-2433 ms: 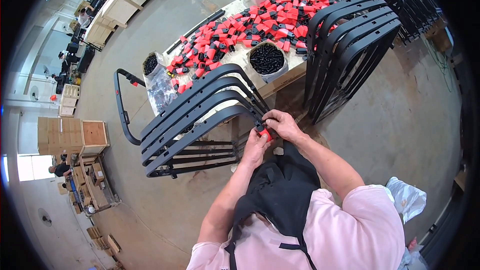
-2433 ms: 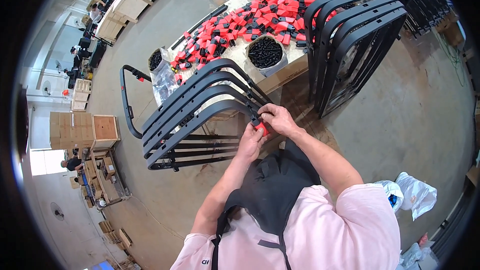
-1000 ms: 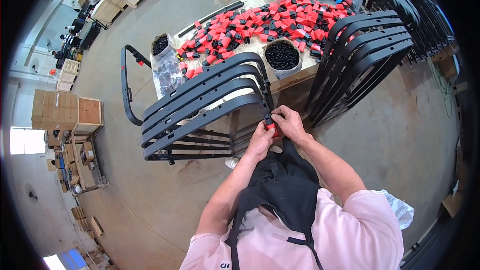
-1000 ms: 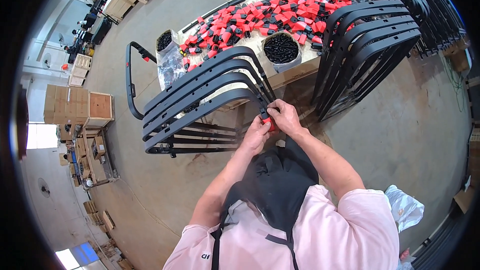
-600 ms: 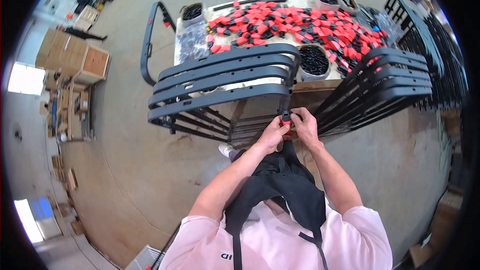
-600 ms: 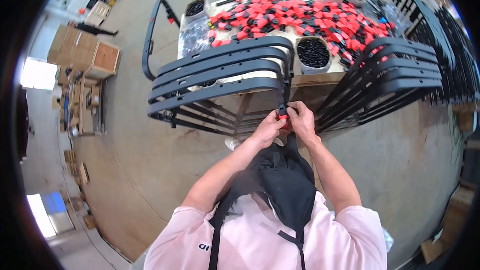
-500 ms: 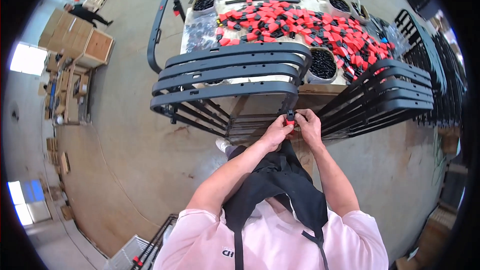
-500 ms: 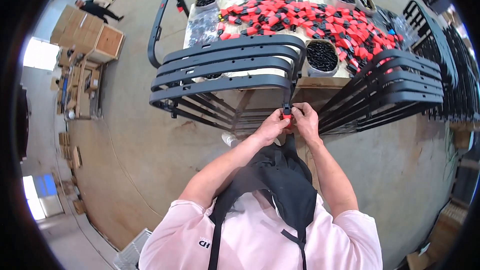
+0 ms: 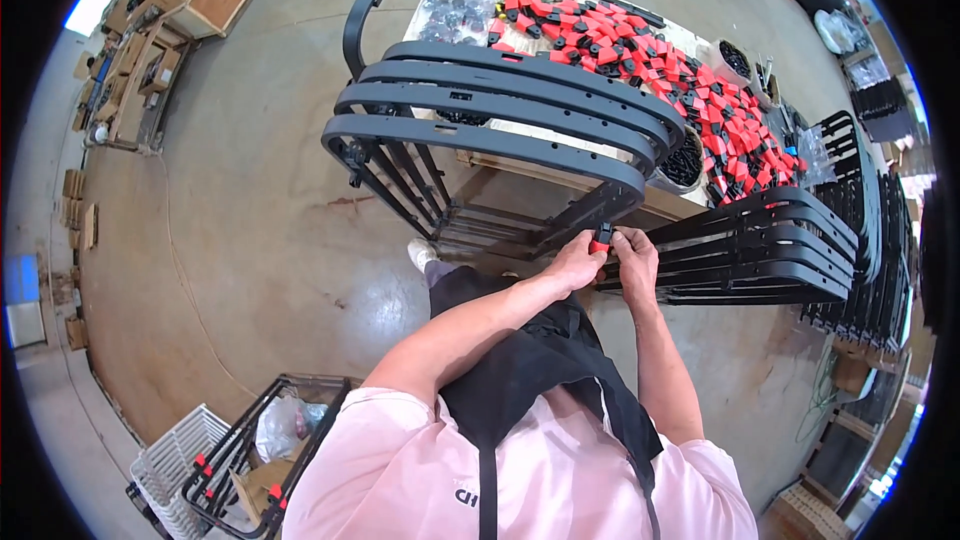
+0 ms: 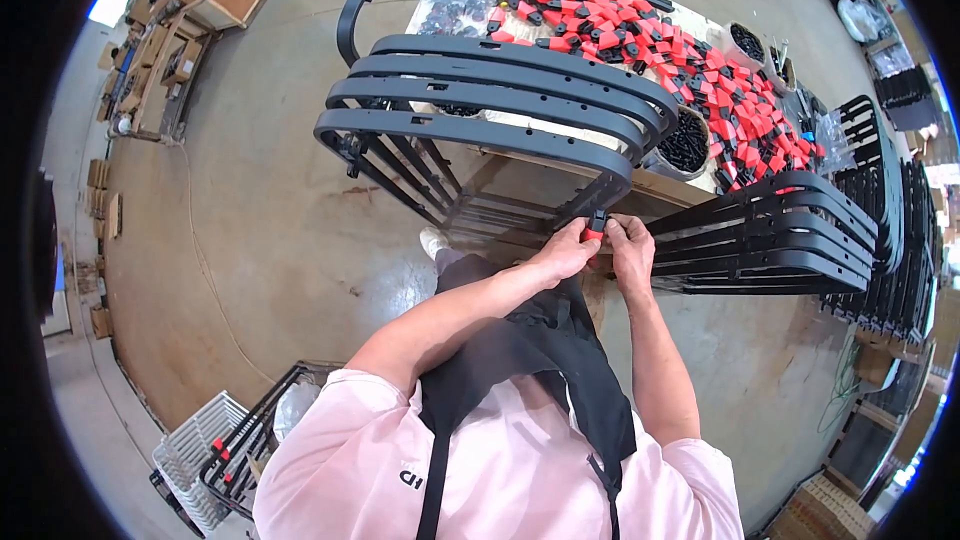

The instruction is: Attaching red plastic end caps to the ends of black metal frame tubes.

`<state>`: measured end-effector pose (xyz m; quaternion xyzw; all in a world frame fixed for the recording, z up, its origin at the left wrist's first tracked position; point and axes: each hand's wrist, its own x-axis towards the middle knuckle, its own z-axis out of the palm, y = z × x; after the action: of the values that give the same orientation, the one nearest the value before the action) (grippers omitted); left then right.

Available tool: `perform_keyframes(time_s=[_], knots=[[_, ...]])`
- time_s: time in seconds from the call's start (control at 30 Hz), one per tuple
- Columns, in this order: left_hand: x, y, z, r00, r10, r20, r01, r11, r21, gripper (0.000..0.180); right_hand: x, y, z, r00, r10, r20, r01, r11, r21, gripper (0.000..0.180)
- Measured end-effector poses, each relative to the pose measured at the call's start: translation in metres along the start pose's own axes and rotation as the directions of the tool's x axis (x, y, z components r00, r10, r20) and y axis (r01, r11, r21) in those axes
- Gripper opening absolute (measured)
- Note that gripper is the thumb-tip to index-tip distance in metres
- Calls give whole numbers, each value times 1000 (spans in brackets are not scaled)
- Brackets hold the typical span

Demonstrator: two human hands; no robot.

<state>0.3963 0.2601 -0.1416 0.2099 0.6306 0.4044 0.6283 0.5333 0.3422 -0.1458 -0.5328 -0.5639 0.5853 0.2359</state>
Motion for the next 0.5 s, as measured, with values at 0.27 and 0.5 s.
perform_keyframes(time_s=[0.27,0.5], knots=[[11,-13,-8,996,10,85,3,990,-143,39,1,-1,0,1000,-8,-22,6,995,-95,23],[17,-24,-1,988,153,11,-153,988,7,36,13,15,-3,992,-113,-50,93,952,-291,26]])
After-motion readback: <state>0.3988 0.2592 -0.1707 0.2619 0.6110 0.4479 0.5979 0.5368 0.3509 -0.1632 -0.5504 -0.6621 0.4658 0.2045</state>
